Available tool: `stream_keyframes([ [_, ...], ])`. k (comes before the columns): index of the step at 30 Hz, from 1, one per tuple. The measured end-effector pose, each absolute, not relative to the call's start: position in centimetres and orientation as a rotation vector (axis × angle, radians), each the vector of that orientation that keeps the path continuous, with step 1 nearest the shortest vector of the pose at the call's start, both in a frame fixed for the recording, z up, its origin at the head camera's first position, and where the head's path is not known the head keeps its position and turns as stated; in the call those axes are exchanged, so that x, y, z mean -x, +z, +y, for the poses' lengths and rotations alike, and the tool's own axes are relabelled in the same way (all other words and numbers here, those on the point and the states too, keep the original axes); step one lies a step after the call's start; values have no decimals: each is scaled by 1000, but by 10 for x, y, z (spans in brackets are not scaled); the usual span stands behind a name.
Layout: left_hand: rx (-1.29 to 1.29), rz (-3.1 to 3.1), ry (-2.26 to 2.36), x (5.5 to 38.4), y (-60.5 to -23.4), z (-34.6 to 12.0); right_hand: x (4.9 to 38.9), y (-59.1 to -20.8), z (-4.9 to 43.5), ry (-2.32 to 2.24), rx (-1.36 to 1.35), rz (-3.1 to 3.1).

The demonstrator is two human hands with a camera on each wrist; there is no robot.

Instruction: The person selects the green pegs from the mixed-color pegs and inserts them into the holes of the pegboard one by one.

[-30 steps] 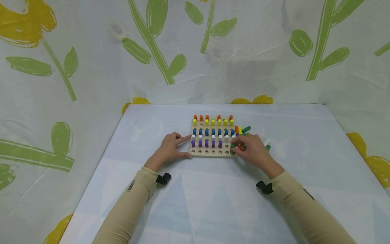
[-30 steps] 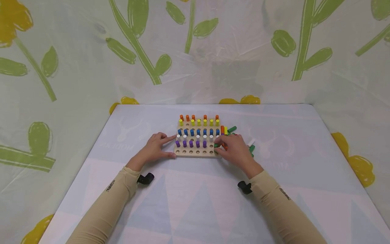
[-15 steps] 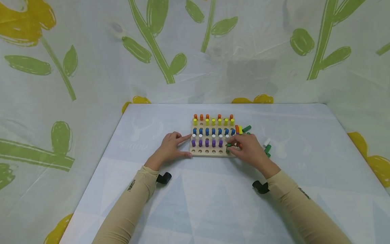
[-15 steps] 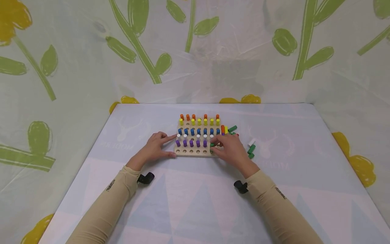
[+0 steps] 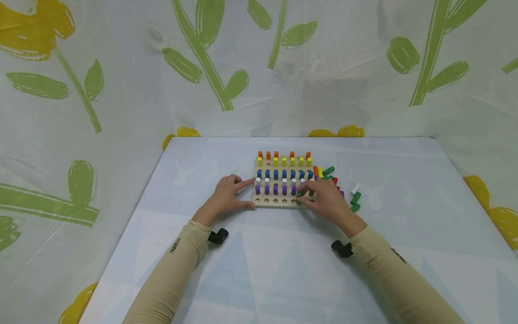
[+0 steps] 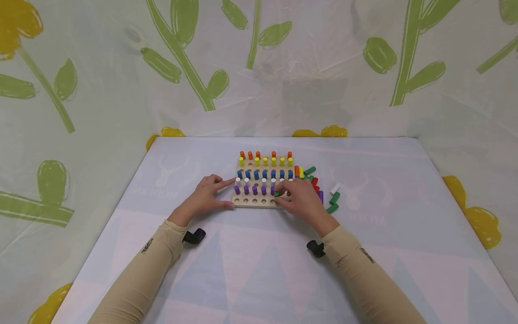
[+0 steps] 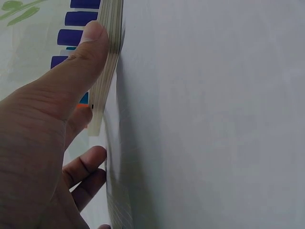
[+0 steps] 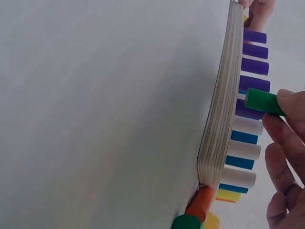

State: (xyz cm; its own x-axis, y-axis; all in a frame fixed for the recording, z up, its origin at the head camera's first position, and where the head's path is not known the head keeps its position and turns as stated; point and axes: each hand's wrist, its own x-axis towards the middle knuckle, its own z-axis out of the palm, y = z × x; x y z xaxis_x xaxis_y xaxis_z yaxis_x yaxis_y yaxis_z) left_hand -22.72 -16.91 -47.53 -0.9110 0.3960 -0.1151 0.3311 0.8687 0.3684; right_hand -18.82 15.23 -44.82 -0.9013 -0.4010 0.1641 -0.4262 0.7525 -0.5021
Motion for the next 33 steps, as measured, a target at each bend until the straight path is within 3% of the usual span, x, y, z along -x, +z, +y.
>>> stream_keyframes([
  [33,-549,2850,530,227,-476,-169,194,-449,124,864,-743,-2923],
])
